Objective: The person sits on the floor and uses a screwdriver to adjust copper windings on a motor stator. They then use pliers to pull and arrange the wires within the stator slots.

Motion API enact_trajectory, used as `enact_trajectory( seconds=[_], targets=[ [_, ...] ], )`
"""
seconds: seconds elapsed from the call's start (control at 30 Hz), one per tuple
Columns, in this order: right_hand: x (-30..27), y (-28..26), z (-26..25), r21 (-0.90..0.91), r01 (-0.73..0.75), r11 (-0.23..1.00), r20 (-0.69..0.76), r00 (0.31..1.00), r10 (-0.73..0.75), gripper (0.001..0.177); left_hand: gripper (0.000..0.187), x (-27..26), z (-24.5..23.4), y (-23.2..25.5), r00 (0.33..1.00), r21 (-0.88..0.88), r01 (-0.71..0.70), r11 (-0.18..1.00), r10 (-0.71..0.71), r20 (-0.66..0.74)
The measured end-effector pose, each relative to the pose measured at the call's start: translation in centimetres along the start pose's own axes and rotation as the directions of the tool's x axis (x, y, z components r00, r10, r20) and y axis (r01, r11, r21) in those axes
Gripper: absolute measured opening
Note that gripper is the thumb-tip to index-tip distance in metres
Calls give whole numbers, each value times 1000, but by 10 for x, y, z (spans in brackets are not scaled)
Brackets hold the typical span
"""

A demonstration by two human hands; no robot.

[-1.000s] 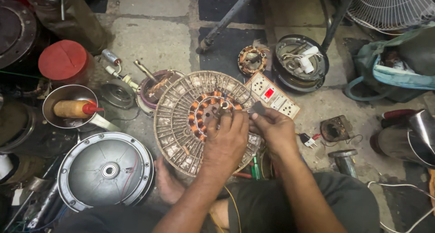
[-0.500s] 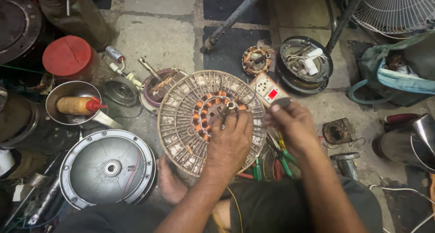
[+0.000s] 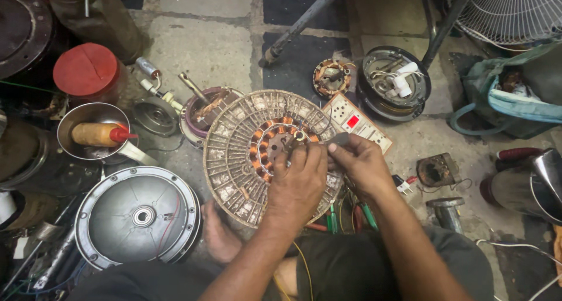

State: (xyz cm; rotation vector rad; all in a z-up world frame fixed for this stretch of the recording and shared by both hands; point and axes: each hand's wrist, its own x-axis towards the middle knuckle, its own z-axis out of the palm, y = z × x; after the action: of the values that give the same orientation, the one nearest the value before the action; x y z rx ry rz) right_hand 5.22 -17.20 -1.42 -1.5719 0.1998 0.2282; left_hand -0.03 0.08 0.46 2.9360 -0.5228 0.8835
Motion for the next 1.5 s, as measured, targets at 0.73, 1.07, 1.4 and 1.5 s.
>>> enact_trajectory(
  seconds=[0.73, 1.07, 1.4, 1.5],
  targets=[
    [-41, -37, -10, -633, 317, 706, 32, 922, -386, 16, 30, -7, -3, -7, 1000, 6, 13, 1000, -13, -22],
    [0, -25, 1, -438, 392, 809, 130, 918, -375, 10, 31, -3, -5, -6, 1000, 13, 7, 1000, -7, -22],
    [-5, -44, -22, -354, 322, 878, -119, 916, -384, 29, 36, -3, -5, -6, 1000, 26, 3, 1000, -3, -19],
    [-13, -52, -28, -233, 98, 967, -109, 986, -126, 15, 36, -3, -5, -6, 1000, 40, 1, 999, 0, -6]
  ],
)
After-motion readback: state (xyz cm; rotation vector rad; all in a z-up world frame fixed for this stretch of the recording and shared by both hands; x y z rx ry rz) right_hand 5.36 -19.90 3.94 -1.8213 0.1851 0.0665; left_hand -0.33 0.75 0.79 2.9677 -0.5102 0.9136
